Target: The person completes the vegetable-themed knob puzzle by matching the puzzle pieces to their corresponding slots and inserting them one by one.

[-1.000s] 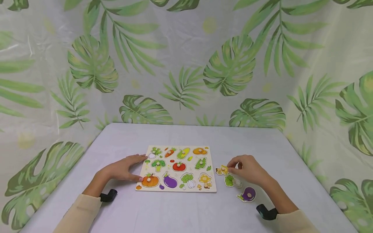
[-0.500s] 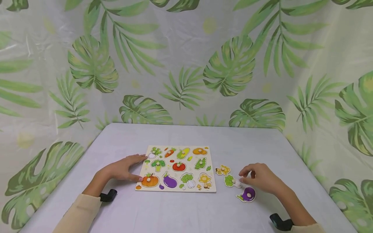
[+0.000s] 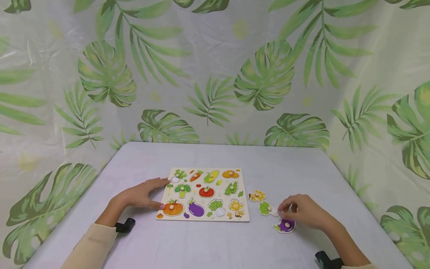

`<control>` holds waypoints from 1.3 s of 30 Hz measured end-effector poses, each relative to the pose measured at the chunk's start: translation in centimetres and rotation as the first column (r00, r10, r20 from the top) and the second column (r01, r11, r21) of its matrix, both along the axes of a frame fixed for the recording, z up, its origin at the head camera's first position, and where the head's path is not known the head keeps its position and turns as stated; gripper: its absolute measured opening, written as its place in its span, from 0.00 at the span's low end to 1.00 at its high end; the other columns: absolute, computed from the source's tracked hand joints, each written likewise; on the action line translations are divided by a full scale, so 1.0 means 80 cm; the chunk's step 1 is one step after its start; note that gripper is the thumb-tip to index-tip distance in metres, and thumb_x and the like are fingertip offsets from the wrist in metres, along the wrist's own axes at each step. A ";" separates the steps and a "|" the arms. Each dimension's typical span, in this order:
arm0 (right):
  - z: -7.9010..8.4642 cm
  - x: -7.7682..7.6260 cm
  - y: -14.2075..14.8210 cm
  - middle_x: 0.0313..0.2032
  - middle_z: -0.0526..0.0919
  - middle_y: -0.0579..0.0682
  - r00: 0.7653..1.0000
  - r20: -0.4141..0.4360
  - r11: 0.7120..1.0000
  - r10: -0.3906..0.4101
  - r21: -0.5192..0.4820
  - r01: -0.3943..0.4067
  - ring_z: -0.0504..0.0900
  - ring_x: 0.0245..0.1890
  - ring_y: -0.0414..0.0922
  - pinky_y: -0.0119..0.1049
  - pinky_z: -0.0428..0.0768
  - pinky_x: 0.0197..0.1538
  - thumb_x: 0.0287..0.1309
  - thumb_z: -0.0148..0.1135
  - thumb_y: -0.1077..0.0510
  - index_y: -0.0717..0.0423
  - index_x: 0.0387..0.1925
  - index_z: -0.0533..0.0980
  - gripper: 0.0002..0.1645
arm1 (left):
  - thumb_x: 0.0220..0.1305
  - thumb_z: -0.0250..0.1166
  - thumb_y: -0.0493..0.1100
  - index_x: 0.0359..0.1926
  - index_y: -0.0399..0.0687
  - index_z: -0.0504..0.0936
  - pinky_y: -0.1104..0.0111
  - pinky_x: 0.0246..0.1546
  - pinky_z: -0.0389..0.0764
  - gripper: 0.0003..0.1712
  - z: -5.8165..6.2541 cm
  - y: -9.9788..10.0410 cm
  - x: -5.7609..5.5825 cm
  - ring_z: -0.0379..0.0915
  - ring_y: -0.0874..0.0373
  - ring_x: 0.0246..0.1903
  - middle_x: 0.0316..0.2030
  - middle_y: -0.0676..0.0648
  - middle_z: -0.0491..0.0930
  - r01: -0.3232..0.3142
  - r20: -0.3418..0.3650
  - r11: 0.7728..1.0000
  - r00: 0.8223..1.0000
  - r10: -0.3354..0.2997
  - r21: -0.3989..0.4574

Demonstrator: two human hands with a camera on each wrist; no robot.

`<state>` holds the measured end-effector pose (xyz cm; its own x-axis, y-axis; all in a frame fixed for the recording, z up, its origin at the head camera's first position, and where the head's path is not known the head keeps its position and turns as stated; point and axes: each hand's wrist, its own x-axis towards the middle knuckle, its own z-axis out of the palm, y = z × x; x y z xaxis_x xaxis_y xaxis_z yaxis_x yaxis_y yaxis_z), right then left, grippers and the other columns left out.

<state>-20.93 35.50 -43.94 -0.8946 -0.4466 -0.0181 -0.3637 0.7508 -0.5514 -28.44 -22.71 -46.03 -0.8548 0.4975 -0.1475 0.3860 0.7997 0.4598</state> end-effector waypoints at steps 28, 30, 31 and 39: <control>-0.023 0.014 0.036 0.41 0.86 0.43 0.979 0.018 0.966 0.204 -0.167 -0.199 0.78 0.36 0.37 0.29 0.76 0.31 0.65 0.69 0.58 0.44 0.44 0.87 0.08 | 0.54 0.74 0.67 0.79 0.53 0.62 0.37 0.79 0.45 0.57 0.003 0.001 0.003 0.44 0.37 0.81 0.80 0.42 0.56 0.003 0.008 1.000 1.000 -0.003 0.012; -0.023 0.014 0.036 0.42 0.86 0.44 0.978 0.019 0.966 0.207 -0.164 -0.201 0.78 0.36 0.38 0.29 0.76 0.32 0.65 0.69 0.57 0.44 0.44 0.87 0.08 | 0.54 0.74 0.68 0.79 0.53 0.62 0.38 0.79 0.45 0.57 0.001 0.001 0.002 0.43 0.37 0.81 0.81 0.42 0.55 0.002 0.011 1.000 1.000 -0.002 0.009; -0.023 0.014 0.037 0.42 0.86 0.44 0.978 0.020 0.966 0.208 -0.162 -0.202 0.78 0.37 0.38 0.29 0.75 0.32 0.65 0.69 0.57 0.44 0.44 0.87 0.08 | 0.54 0.74 0.68 0.79 0.54 0.62 0.38 0.79 0.45 0.57 0.001 0.001 0.002 0.43 0.37 0.81 0.81 0.42 0.55 0.002 0.011 1.000 1.000 -0.002 0.007; -0.023 0.016 0.036 0.43 0.86 0.45 0.979 0.031 0.965 0.203 -0.173 -0.195 0.78 0.38 0.38 0.30 0.74 0.31 0.66 0.68 0.58 0.44 0.44 0.87 0.08 | 0.54 0.74 0.68 0.79 0.55 0.62 0.38 0.79 0.46 0.57 0.002 0.000 0.001 0.43 0.38 0.81 0.81 0.44 0.55 0.000 0.002 1.000 1.000 0.000 0.007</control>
<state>-19.61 38.37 -45.79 -0.7870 -0.6161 0.0323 -0.4669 0.5606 -0.6840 -28.36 -22.70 -45.90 -0.8544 0.4988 -0.1459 0.3851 0.7962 0.4666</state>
